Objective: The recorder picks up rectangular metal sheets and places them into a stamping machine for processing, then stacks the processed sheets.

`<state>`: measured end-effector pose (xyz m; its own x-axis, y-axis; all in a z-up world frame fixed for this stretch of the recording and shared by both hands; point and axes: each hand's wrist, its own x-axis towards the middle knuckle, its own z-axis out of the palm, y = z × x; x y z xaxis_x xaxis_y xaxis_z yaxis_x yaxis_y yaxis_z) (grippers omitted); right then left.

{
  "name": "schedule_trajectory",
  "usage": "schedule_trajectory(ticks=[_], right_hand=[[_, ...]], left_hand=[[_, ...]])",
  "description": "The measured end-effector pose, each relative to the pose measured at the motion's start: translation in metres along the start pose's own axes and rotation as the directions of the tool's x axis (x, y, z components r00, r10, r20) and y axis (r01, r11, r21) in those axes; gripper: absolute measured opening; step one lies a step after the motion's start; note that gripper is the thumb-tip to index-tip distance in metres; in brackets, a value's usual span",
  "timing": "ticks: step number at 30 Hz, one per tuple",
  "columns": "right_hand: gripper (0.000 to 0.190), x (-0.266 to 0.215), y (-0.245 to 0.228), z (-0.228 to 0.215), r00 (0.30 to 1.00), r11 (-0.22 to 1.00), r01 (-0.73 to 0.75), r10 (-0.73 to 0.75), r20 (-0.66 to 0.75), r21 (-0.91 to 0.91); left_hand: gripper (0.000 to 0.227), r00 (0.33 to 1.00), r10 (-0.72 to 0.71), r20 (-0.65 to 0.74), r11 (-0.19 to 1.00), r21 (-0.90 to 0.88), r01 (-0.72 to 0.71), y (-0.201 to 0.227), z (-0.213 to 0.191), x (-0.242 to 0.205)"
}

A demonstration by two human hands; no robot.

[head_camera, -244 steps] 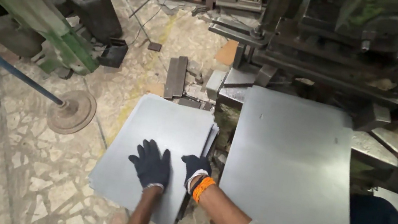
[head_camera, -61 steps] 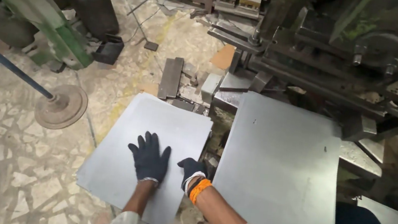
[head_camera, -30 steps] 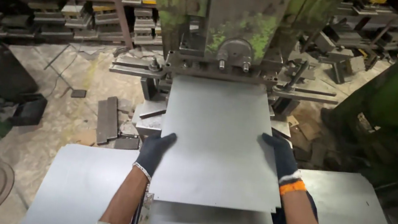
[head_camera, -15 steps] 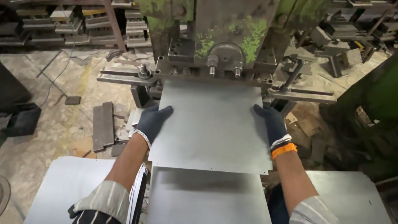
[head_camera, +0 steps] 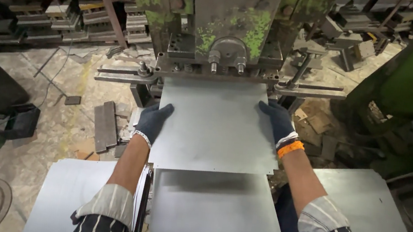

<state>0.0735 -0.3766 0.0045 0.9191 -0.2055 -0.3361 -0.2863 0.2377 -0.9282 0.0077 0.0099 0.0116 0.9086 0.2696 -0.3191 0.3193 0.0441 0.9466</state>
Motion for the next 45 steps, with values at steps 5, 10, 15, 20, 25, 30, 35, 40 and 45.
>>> schedule_trajectory(ticks=[5, 10, 15, 20, 25, 30, 35, 40, 45], right_hand=[[0.04, 0.037, 0.018, -0.016, 0.999, 0.999, 0.032, -0.032, 0.003, -0.027], [0.037, 0.024, 0.013, -0.009, 1.0, 1.0, 0.018, -0.018, 0.001, -0.023], [0.036, 0.018, 0.009, -0.005, 1.0, 1.0, 0.018, -0.018, 0.019, -0.011], [0.034, 0.015, 0.008, -0.008, 0.999, 0.999, 0.035, -0.035, 0.008, -0.02], [0.032, 0.013, 0.002, -0.006, 0.999, 1.0, 0.026, -0.026, 0.02, -0.012], [0.031, 0.009, 0.001, -0.003, 1.0, 1.0, 0.008, -0.008, 0.002, 0.005], [0.031, 0.044, 0.017, -0.015, 0.999, 0.992, 0.032, -0.031, 0.006, -0.122], [0.034, 0.014, 0.007, -0.003, 0.999, 0.997, 0.045, -0.044, 0.02, -0.067], [0.033, 0.005, 0.008, -0.005, 0.999, 0.999, 0.046, -0.046, 0.023, -0.016]], left_hand=[[0.061, 1.0, -0.011, -0.005, 1.0, 0.004, 0.012, 0.002, 0.008, 0.002], [0.063, 1.0, -0.014, -0.014, 0.998, 0.065, 0.014, -0.01, 0.01, 0.023], [0.063, 0.999, -0.027, -0.03, 0.998, 0.047, 0.028, -0.003, 0.012, 0.017], [0.065, 0.999, -0.03, -0.013, 0.994, 0.103, 0.031, -0.01, 0.01, 0.024], [0.066, 1.0, -0.013, -0.021, 0.999, 0.04, 0.014, -0.009, 0.009, 0.02], [0.07, 1.0, -0.013, -0.008, 0.996, 0.089, 0.014, -0.008, 0.008, 0.019], [0.063, 0.999, 0.016, -0.05, 0.995, -0.098, -0.021, -0.02, 0.003, 0.022], [0.071, 0.999, 0.034, -0.028, 0.999, -0.037, -0.035, -0.014, 0.007, 0.018], [0.08, 0.999, 0.028, -0.032, 0.999, -0.029, -0.029, -0.013, 0.009, 0.012]])
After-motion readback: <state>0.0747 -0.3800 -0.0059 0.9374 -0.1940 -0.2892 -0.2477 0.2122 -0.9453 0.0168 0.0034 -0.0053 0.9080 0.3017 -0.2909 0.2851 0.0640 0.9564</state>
